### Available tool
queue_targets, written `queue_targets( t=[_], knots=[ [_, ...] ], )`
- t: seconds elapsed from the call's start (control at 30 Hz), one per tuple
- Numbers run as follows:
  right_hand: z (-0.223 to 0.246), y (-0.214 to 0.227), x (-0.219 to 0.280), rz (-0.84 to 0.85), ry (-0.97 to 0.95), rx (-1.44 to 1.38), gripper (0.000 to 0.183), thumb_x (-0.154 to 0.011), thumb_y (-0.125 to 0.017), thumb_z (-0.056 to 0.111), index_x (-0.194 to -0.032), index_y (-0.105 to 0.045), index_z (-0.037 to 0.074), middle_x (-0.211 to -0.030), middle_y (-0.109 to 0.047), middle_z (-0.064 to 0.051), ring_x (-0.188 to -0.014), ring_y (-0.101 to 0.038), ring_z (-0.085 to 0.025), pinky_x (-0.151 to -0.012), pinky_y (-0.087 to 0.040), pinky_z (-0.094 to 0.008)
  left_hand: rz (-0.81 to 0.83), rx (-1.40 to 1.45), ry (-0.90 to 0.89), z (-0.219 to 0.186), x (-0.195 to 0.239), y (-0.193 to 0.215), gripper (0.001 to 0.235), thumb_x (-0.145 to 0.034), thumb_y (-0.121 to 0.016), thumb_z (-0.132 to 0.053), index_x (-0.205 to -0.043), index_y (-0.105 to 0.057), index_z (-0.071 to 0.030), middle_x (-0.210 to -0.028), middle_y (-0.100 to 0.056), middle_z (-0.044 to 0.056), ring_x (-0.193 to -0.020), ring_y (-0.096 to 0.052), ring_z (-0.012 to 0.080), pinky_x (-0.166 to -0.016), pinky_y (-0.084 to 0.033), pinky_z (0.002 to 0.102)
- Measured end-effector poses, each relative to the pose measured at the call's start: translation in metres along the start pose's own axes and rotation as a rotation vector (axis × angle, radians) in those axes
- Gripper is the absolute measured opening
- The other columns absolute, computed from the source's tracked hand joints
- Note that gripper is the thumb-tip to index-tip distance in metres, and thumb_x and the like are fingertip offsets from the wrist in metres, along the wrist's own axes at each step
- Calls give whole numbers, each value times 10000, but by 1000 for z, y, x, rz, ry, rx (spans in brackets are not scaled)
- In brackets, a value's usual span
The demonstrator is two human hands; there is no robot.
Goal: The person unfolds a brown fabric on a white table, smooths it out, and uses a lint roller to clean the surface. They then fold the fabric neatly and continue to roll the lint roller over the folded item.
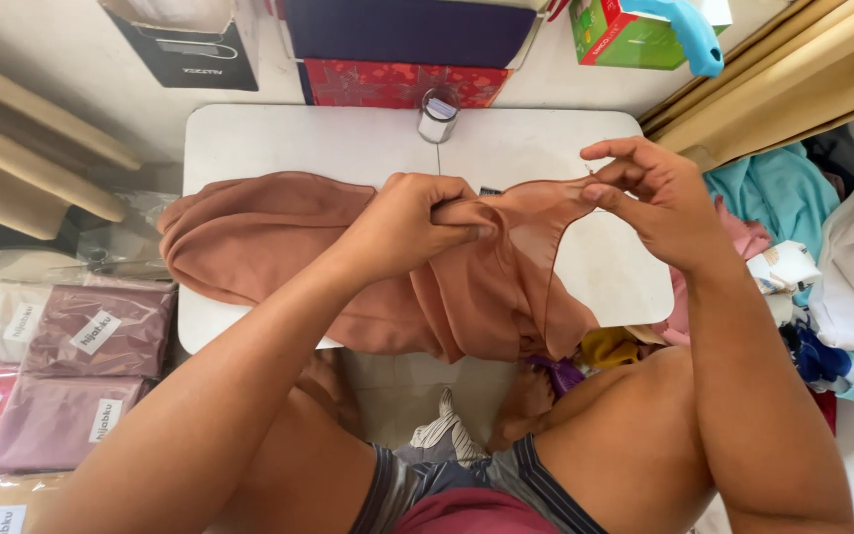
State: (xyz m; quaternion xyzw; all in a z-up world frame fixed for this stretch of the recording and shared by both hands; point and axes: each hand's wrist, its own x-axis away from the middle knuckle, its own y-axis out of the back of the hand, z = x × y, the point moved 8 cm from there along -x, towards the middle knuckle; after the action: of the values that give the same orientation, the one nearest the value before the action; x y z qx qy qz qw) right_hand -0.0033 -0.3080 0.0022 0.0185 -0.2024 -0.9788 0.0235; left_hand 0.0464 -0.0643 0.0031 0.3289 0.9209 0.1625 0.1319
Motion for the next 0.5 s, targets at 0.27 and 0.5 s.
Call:
queue_targets(
  t=[0.27, 0.5],
  knots=[
    [14, -26, 4, 37, 248, 77, 132, -987, -631, -130, -971, -688, -13, -972, -698, -151, -871, -703, -225, -858, -564, -378, -28, 388, 91, 19, 3, 3, 298, -990, -693, -269, -749, -554, -163, -675, -522, -57, -666, -446, 38, -619, -445, 225],
    [42, -75, 20, 21, 379, 318, 534, -692, -978, 306, -1119, -776, 58, -1035, -661, -100, -863, -645, -207, -865, -529, -382, -44, 474, 183, 22, 4, 6, 235, -1013, -675, -341, -983, -806, -149, -709, -738, 17, -721, -671, 63, -730, -571, 226]
  ],
)
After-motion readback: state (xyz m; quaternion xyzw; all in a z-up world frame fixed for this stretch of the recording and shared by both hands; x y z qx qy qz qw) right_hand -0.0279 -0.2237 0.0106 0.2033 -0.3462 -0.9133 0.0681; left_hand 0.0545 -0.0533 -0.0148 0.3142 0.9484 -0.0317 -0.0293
